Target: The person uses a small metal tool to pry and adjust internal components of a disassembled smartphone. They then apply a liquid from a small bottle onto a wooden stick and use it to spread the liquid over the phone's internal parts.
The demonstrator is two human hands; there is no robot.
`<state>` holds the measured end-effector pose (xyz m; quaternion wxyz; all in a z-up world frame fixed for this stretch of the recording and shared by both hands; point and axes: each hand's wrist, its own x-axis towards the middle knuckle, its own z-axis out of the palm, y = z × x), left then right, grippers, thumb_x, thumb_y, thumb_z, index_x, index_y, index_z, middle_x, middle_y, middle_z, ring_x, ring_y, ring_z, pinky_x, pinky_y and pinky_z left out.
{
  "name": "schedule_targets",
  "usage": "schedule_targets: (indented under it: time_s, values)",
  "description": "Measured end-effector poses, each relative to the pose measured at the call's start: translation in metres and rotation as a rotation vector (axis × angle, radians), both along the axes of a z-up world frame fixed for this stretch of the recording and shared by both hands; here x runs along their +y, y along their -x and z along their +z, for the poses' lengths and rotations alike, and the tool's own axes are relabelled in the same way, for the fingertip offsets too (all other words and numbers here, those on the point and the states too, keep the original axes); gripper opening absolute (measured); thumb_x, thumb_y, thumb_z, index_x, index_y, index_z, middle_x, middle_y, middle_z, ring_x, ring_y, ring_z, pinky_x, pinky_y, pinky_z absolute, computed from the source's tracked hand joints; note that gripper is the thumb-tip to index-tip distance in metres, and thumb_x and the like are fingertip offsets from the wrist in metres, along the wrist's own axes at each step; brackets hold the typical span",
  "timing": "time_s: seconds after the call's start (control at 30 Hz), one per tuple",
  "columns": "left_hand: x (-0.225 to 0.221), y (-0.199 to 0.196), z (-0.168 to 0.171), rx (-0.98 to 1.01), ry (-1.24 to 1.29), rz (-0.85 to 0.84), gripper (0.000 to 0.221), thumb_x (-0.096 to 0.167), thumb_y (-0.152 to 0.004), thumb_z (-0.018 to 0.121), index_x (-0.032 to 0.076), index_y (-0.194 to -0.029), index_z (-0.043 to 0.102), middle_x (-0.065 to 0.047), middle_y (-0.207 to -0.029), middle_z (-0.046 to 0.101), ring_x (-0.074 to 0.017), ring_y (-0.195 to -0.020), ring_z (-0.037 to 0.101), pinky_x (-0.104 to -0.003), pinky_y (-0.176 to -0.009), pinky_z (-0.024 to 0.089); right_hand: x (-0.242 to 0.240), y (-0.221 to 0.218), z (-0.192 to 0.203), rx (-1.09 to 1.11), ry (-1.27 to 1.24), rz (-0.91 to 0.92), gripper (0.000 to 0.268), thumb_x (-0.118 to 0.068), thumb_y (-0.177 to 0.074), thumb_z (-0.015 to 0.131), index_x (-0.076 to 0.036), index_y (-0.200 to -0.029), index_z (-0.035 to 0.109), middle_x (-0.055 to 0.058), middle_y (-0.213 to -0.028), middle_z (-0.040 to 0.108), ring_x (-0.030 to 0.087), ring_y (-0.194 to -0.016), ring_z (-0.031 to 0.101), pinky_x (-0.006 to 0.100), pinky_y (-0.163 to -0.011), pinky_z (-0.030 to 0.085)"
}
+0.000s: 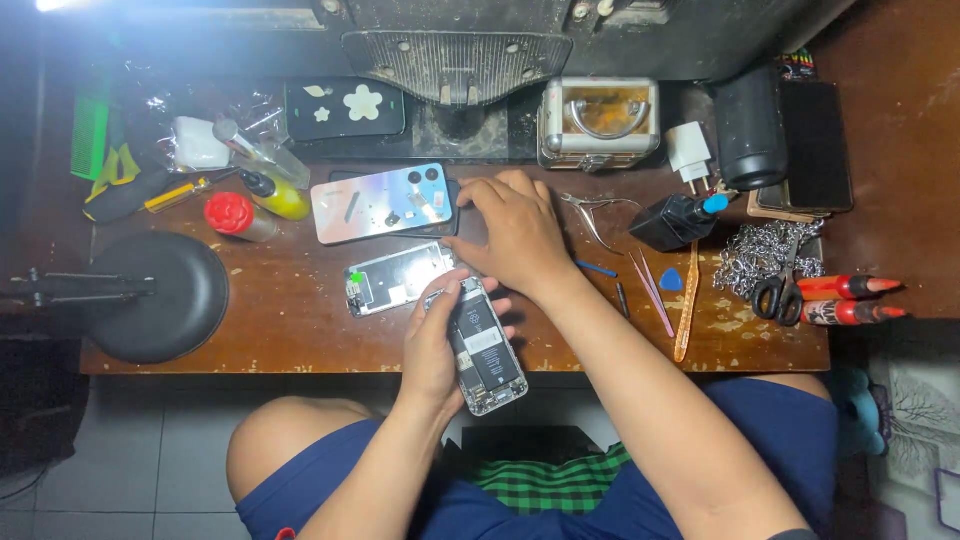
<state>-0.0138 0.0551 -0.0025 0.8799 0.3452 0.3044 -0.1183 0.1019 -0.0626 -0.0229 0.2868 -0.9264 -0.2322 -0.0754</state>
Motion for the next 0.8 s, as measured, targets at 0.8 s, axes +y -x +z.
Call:
schedule_targets:
  time_s: [0.8]
  values:
    - [0.004, 0.002, -0.006, -0.043, 0.023, 0.022, 0.036, 0.026, -0.1, 0.053, 0.005, -0.128, 0.05, -0.024, -0.121, 0.068, -0.033, -0.096, 0.074, -0.05, -0.072, 0.066, 0.002, -0.027, -0.012, -0.244, 0.158, 0.032, 0.02, -0.018, -0.094, 0.065, -0.018, -0.109, 0.077, 0.003, -0.09, 0.068, 0.023, -0.092, 0.061, 0.036, -0.077, 0.042]
